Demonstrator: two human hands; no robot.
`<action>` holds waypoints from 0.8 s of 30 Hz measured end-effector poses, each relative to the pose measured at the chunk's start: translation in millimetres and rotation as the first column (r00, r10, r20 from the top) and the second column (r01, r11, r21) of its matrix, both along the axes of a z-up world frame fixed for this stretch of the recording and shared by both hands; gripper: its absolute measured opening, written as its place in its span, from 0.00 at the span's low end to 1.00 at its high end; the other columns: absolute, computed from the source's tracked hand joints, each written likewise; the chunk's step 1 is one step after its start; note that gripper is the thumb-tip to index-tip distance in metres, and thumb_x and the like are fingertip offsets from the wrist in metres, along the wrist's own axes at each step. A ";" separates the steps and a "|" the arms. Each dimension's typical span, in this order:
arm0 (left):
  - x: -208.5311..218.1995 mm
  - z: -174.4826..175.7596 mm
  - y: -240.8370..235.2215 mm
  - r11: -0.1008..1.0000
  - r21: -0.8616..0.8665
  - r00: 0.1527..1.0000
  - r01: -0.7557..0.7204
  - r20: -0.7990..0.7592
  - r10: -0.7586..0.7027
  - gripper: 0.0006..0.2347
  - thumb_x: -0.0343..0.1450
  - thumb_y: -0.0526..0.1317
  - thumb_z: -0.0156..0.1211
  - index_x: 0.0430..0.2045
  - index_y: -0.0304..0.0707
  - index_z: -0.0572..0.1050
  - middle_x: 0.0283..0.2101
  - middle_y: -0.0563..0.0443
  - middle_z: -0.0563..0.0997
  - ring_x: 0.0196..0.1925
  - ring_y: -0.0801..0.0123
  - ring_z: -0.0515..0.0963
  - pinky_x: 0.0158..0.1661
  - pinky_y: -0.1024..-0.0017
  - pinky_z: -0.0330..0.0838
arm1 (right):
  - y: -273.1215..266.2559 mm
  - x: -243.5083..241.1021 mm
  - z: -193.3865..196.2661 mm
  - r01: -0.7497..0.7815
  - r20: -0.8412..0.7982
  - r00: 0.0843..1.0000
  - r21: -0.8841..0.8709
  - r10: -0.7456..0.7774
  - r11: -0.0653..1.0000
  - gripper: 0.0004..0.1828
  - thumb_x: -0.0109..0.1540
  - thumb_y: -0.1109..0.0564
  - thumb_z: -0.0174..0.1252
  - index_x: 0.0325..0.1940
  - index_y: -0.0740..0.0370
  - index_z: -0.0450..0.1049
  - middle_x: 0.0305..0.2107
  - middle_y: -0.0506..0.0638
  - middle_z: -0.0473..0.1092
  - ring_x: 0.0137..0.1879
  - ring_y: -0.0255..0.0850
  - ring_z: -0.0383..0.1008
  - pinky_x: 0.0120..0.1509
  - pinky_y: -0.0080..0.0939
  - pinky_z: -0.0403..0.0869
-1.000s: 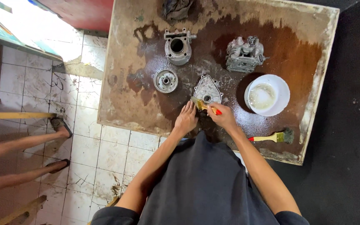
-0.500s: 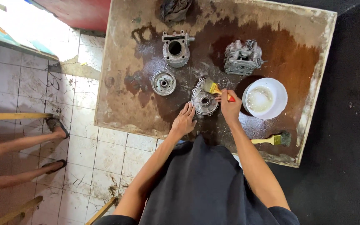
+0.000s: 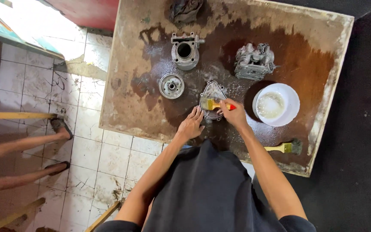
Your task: Cleaning motorcycle engine components using a brush and a cleaning solution.
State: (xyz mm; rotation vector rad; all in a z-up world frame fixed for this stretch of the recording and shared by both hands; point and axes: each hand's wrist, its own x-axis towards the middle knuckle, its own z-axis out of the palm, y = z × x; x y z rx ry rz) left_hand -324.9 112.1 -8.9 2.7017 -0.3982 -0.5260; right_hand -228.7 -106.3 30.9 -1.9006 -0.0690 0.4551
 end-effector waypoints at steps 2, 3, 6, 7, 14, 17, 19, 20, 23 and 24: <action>3.1 4.8 1.4 1.000 -0.013 1.000 -0.003 -0.011 0.002 0.33 0.67 0.45 0.62 0.65 0.24 0.61 0.72 0.28 0.58 0.76 0.44 0.53 0.71 0.59 0.50 | 5.4 6.7 -4.6 0.157 -0.020 0.988 0.156 -0.155 0.975 0.10 0.70 0.57 0.56 0.46 0.67 0.79 0.34 0.58 0.79 0.37 0.42 0.81 0.41 0.39 0.79; 5.6 5.1 1.2 1.000 -0.028 1.000 -0.008 -0.022 0.008 0.33 0.67 0.45 0.62 0.65 0.24 0.62 0.71 0.28 0.59 0.76 0.44 0.53 0.71 0.60 0.50 | 7.3 11.0 -8.4 0.303 -0.062 0.953 0.302 -0.298 0.904 0.11 0.71 0.56 0.55 0.48 0.66 0.78 0.36 0.55 0.78 0.38 0.40 0.81 0.41 0.37 0.81; 3.7 -1.0 0.4 0.998 -0.058 1.000 -0.018 0.020 0.019 0.33 0.68 0.45 0.62 0.65 0.20 0.61 0.71 0.25 0.59 0.75 0.42 0.54 0.69 0.59 0.51 | 12.2 -4.5 -9.6 0.214 0.005 0.975 0.228 -0.221 0.950 0.10 0.69 0.57 0.53 0.47 0.65 0.78 0.37 0.53 0.78 0.39 0.38 0.83 0.39 0.36 0.84; -1.0 1.0 2.5 0.998 -0.054 1.000 -0.017 0.015 0.018 0.33 0.68 0.45 0.62 0.65 0.20 0.61 0.71 0.25 0.59 0.75 0.42 0.54 0.69 0.59 0.51 | 15.0 -14.3 -7.6 0.216 -0.001 0.975 0.230 -0.222 0.949 0.10 0.69 0.57 0.53 0.47 0.65 0.78 0.37 0.53 0.78 0.39 0.38 0.83 0.39 0.36 0.84; -1.3 -2.7 -0.1 0.998 -0.062 0.997 -0.024 0.075 0.029 0.29 0.70 0.43 0.60 0.64 0.21 0.63 0.71 0.26 0.60 0.75 0.43 0.57 0.71 0.60 0.53 | 5.2 -14.1 5.9 0.183 0.068 0.978 0.161 -0.196 0.970 0.11 0.71 0.56 0.54 0.44 0.64 0.78 0.31 0.52 0.79 0.37 0.37 0.82 0.38 0.37 0.79; 0.4 0.6 -2.0 0.996 -0.076 0.998 -0.042 0.037 0.044 0.29 0.70 0.43 0.60 0.63 0.20 0.63 0.71 0.24 0.59 0.75 0.42 0.56 0.70 0.60 0.52 | 1.7 -25.4 4.0 0.007 0.032 0.999 0.001 -0.007 1.000 0.10 0.70 0.57 0.55 0.41 0.64 0.79 0.30 0.52 0.79 0.35 0.38 0.81 0.35 0.37 0.77; 1.7 3.8 -1.4 0.996 -0.068 0.999 -0.048 -0.007 0.048 0.29 0.69 0.42 0.61 0.63 0.20 0.63 0.71 0.24 0.59 0.75 0.42 0.55 0.69 0.59 0.52 | -0.3 -24.7 6.0 -0.117 -0.062 0.992 -0.095 0.111 0.989 0.09 0.68 0.57 0.56 0.40 0.64 0.80 0.29 0.52 0.79 0.32 0.39 0.80 0.33 0.37 0.77; 2.0 4.3 -0.5 0.996 -0.081 0.999 -0.041 0.018 0.043 0.29 0.69 0.41 0.60 0.64 0.21 0.63 0.71 0.26 0.60 0.75 0.42 0.55 0.69 0.59 0.52 | -1.8 -20.1 7.8 0.115 -0.002 0.993 0.090 -0.115 0.989 0.09 0.70 0.58 0.54 0.42 0.65 0.78 0.31 0.52 0.79 0.34 0.37 0.80 0.37 0.35 0.78; -4.6 -4.1 -3.0 0.997 -0.076 0.997 -0.026 0.070 0.031 0.29 0.70 0.41 0.60 0.64 0.22 0.62 0.70 0.27 0.61 0.75 0.42 0.56 0.70 0.58 0.53 | -7.3 -31.8 -0.2 0.280 0.067 0.951 0.235 -0.303 0.931 0.10 0.71 0.59 0.53 0.43 0.67 0.77 0.32 0.52 0.78 0.37 0.36 0.80 0.41 0.34 0.78; -0.7 -8.4 -1.9 0.998 -0.053 0.994 -0.016 0.110 0.021 0.28 0.71 0.41 0.61 0.64 0.22 0.62 0.70 0.27 0.61 0.75 0.42 0.56 0.71 0.58 0.53 | -6.7 -33.1 -5.1 0.237 0.128 0.956 0.195 -0.264 0.952 0.10 0.71 0.60 0.53 0.43 0.69 0.77 0.31 0.53 0.78 0.36 0.37 0.79 0.41 0.35 0.77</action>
